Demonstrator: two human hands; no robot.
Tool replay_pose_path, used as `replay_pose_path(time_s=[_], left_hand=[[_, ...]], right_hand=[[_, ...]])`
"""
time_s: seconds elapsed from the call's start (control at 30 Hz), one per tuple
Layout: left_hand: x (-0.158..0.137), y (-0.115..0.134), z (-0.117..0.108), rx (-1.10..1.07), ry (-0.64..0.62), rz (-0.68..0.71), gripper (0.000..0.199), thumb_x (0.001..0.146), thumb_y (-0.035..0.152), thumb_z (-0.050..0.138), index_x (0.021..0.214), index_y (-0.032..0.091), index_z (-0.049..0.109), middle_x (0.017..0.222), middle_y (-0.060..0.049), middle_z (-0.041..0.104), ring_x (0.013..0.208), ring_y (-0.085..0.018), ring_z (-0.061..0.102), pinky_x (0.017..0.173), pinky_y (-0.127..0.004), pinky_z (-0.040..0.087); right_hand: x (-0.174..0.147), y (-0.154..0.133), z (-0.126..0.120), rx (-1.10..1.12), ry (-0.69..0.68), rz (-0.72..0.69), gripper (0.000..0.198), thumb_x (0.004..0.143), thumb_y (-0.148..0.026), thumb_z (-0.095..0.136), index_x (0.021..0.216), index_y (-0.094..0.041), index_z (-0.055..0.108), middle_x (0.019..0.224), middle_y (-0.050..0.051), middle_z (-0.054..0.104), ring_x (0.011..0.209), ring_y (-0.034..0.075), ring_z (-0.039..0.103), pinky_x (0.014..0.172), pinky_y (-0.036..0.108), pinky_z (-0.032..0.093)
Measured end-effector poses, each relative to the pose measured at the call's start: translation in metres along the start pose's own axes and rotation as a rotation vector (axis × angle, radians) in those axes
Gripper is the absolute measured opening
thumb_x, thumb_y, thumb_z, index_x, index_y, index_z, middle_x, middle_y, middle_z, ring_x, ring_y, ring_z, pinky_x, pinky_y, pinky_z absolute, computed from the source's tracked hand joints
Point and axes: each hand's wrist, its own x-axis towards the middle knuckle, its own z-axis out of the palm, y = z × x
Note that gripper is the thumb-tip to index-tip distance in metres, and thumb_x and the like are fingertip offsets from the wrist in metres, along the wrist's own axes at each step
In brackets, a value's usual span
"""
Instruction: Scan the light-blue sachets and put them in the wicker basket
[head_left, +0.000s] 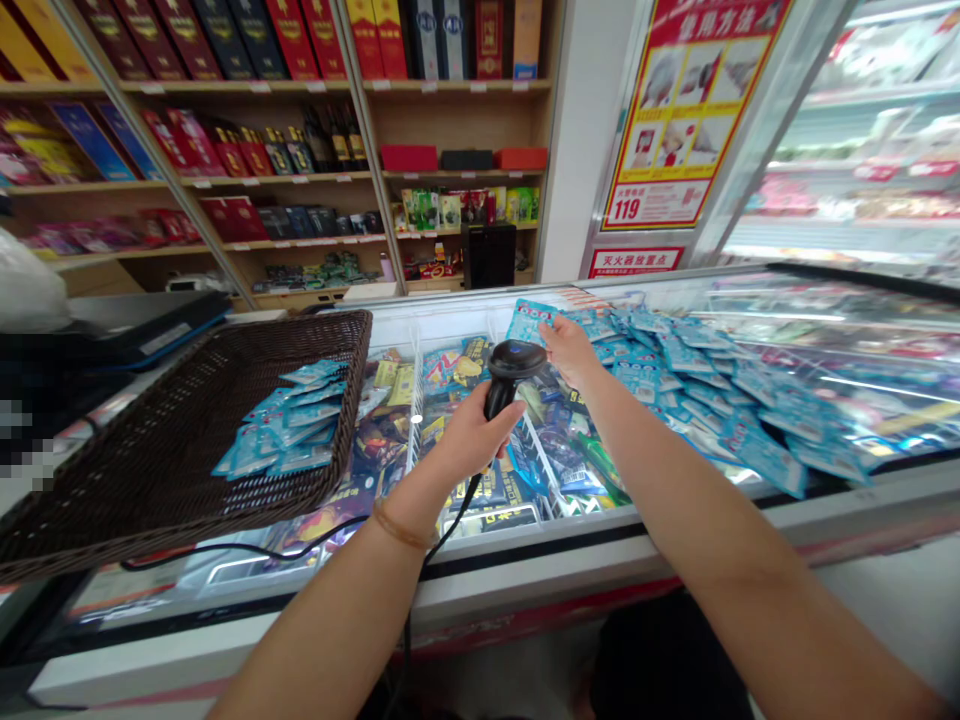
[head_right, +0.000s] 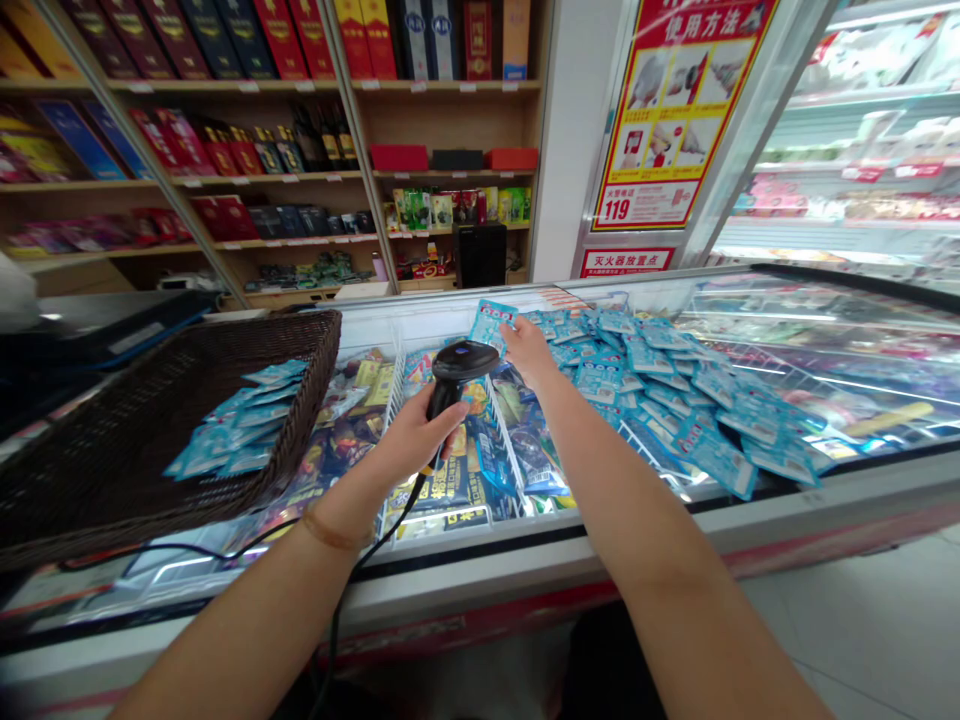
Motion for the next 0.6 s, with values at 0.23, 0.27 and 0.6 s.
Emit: replay_pose_path(time_s=[0.23, 0.27, 0.6], left_hand=[[0.0, 0.005, 0.002, -0.125, 0.059, -0.02, 0.031, 0.083, 0.047, 0.066, 0.089, 0.022, 0.048, 0.051, 0.009, 0.05, 0.036, -0.009, 0.046, 0.039, -0.022, 0.037], [0.0, 0.008, 0.002, -0.161, 0.101, -0.032, 0.033, 0.082, 0.049, 0.067, 0.089, 0.022, 0.048, 0.05, 0.009, 0.05, 0.036, -0.009, 0.045, 0.039, -0.022, 0.036], [-0.028, 0.068, -0.079, -0.502, 0.637, -0.046, 0.028, 0.077, 0.04, 0.07, 0.083, 0.02, 0.051, 0.062, 0.006, 0.055, 0.043, -0.008, 0.05, 0.039, -0.02, 0.041]], right_hand=[[-0.004, 0.001, 0.003, 0.021, -0.014, 0.067, 0.042, 0.076, -0.051, 0.069, 0.073, -0.025, 0.037, 0.054, -0.01, 0.036, 0.048, 0.008, 0.038, 0.049, 0.021, 0.036], [-0.004, 0.001, 0.005, 0.027, -0.01, 0.086, 0.042, 0.076, -0.051, 0.07, 0.074, -0.025, 0.037, 0.054, -0.01, 0.038, 0.049, 0.008, 0.04, 0.05, 0.021, 0.038], [0.006, -0.052, 0.135, 0.2, -0.268, 0.323, 0.014, 0.082, -0.012, 0.064, 0.076, -0.019, 0.054, 0.058, -0.006, 0.058, 0.055, 0.009, 0.057, 0.063, 0.022, 0.052]])
